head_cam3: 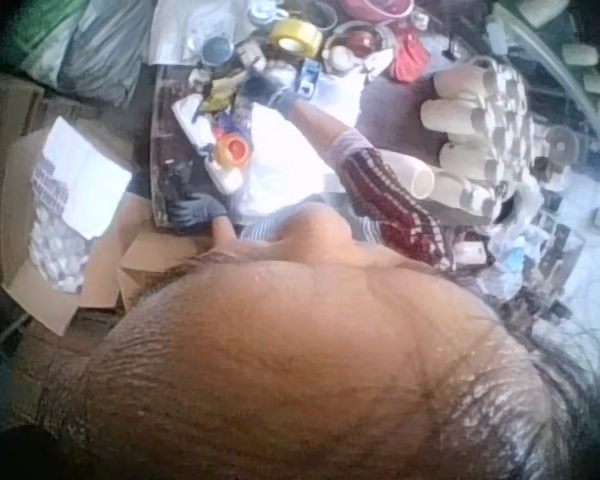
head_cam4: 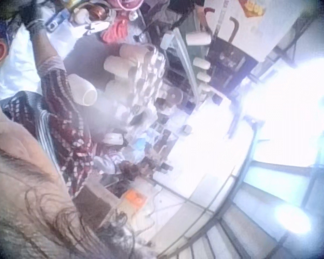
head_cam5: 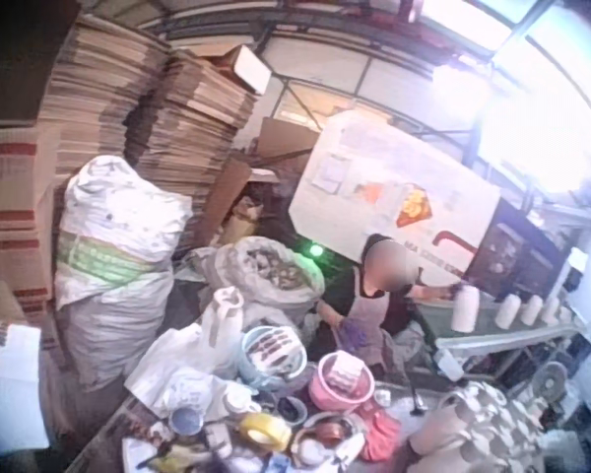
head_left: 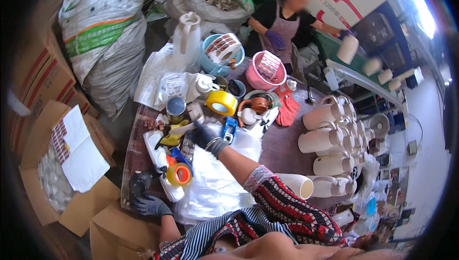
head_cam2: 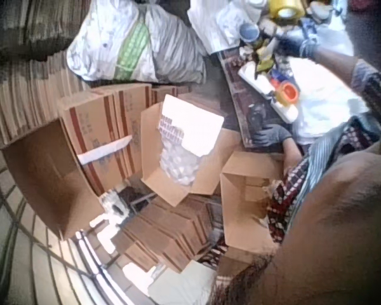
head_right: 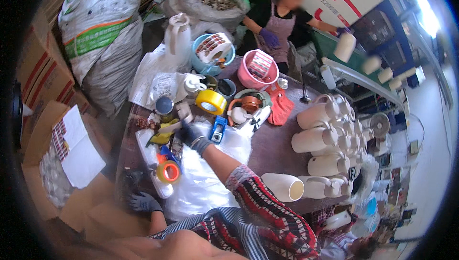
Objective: The person assembles white thermos flasks at a workbench. They unwrap a flask, insert the inner metal liner, and screw on the lid. The person repeats this process for multiple flasks, placing the assembled units on the table.
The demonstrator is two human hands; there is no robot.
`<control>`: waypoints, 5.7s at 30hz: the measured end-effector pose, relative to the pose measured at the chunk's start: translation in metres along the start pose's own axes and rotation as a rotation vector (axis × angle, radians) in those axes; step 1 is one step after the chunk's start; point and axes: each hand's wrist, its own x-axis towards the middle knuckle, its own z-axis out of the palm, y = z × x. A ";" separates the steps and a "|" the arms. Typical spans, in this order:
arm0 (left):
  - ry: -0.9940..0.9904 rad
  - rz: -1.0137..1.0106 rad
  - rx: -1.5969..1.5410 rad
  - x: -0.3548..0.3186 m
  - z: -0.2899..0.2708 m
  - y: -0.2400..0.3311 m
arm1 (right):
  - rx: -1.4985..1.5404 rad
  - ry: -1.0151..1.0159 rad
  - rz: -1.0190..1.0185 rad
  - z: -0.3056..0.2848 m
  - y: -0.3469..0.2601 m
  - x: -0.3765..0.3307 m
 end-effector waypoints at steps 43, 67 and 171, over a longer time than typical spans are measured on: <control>-0.554 1.777 -1.049 -0.245 -0.379 0.206 | -1.194 1.060 -0.662 -0.389 0.034 -0.500; -0.659 1.374 -1.191 -0.302 -0.344 0.229 | -1.989 1.011 -0.874 -0.367 -0.061 -0.430; -0.698 0.684 -1.483 -0.145 -0.494 0.131 | -0.755 -0.389 -0.853 -0.081 -0.042 -0.469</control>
